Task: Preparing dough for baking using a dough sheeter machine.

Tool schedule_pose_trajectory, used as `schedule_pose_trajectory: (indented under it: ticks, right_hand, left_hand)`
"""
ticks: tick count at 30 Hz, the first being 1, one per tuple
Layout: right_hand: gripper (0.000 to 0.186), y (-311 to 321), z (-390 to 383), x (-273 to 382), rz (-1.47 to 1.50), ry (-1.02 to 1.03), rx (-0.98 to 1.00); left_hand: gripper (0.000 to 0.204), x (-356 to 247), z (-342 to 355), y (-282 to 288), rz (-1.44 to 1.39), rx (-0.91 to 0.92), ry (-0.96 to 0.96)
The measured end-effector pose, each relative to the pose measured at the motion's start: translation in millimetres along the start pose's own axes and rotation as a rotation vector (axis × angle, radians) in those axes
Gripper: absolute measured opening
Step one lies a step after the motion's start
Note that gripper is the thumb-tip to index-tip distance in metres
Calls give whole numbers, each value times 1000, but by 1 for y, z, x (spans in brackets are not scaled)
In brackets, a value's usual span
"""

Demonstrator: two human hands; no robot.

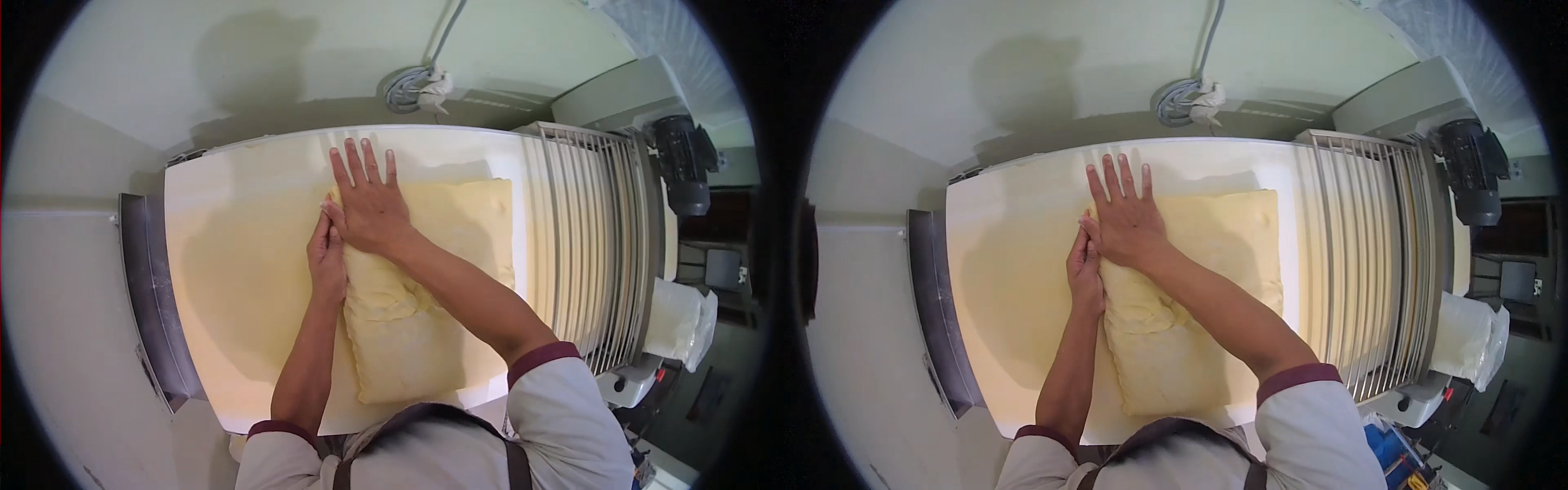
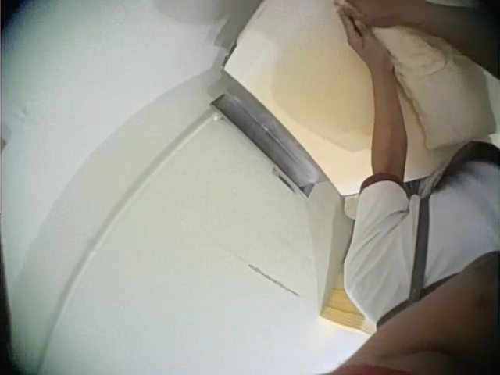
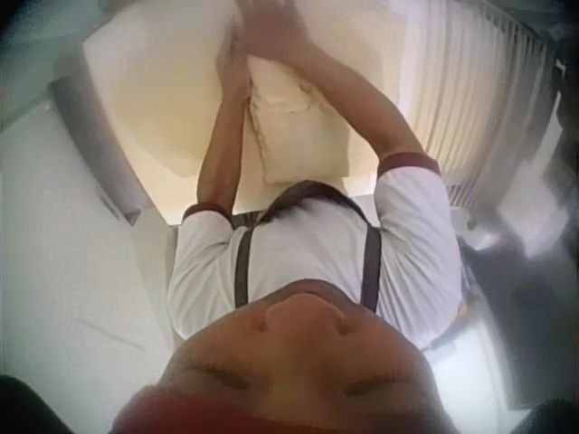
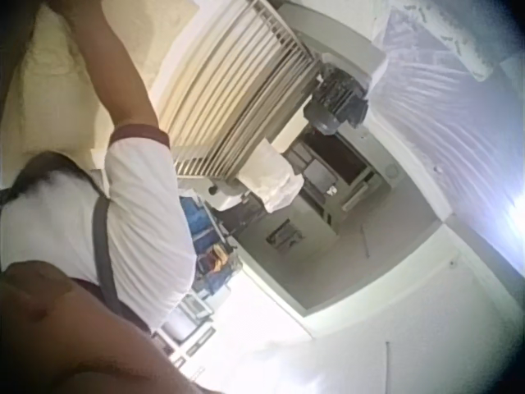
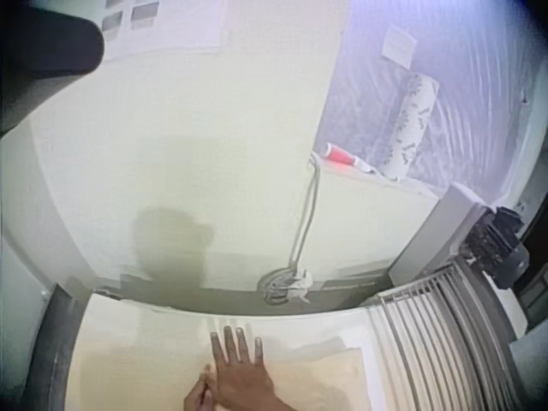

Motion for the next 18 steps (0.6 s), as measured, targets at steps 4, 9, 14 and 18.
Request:
schedule_pose_trajectory:
  ticks: [4,9,14,18]
  right_hand:
    - [78,-6,-5,-12,48,-27,43]
    - [84,15,-22,-63,-181,-125,12]
    - [83,20,-30,-60,-137,-134,-14]
    - [84,16,-35,-70,-64,-118,35]
  left_hand:
    - [48,7,7,-6,289,55,-133]
    - [62,-6,-4,-8,453,78,-249]
    - [75,-5,-4,-15,526,85,-265]
    - [74,4,-5,-8,467,81,-269]
Point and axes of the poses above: each hand's wrist, its own z-axis towards the middle knuckle, its own y-axis out of the back of the hand, x = y × z, the point moved 3 cm from there along z, towards the middle knuckle, and after that the axes turned 7 degrees about -x, right-handed, at the moved point
